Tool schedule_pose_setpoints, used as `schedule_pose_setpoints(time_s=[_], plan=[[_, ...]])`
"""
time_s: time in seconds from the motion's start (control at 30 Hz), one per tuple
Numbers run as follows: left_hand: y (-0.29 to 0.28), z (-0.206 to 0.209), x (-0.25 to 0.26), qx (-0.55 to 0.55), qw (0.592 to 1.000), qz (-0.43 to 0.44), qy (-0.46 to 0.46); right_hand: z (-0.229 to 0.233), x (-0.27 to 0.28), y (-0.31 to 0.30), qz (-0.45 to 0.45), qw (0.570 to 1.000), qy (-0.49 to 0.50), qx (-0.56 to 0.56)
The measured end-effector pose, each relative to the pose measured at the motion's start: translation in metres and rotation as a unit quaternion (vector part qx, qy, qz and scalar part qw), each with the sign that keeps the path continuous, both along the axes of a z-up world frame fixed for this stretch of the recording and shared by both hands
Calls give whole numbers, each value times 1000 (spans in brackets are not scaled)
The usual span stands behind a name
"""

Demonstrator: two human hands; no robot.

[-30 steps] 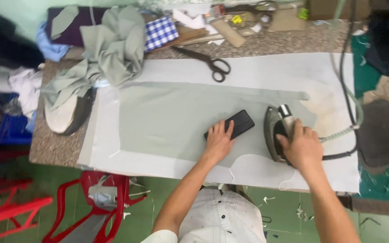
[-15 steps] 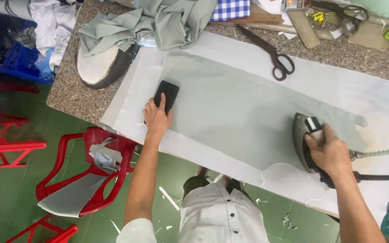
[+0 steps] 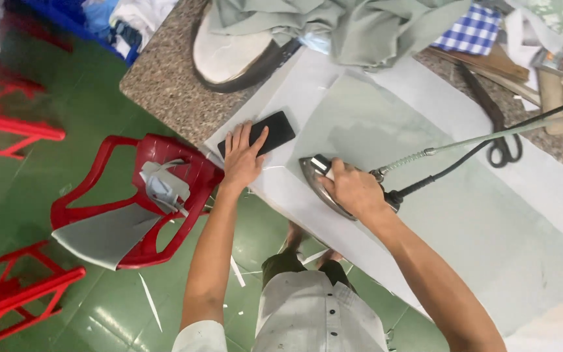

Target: The person irons a piece of light green fabric on a white-covered table using a steam iron and a black pressing block. They then use scissors to trim the edges of the fabric, place the cut piece aside, and repeat the ironing and trimming process on another section of fabric.

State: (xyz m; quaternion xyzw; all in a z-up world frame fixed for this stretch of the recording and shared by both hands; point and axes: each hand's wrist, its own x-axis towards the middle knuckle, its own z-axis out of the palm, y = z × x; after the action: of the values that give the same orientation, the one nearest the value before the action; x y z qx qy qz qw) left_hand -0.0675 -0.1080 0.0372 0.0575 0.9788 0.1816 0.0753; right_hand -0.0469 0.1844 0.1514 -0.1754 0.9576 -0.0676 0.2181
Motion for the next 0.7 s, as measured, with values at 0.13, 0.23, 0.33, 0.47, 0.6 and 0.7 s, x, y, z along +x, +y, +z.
schedule_pose_setpoints(time_s=[0.13,0.23,0.33,0.47,0.6,0.7], plan=[[-25,4,2,23,998,52,6,6,-16,-47,35,999,-5,-35],[-30,0,0,17,998,53,12,13,-16,-59,52,998,13,-25],[-29,-2,1,9,998,51,31,10,-16,-59,44,999,4,-23],[-28,1,-3,21,997,55,40,8,-18,-59,46,998,28,-28],[-24,1,0,13,994,63,86,12,-15,-56,55,998,24,-35],[-29,-36,-7,13,984,55,172,-27,-17,-52,73,996,53,0]])
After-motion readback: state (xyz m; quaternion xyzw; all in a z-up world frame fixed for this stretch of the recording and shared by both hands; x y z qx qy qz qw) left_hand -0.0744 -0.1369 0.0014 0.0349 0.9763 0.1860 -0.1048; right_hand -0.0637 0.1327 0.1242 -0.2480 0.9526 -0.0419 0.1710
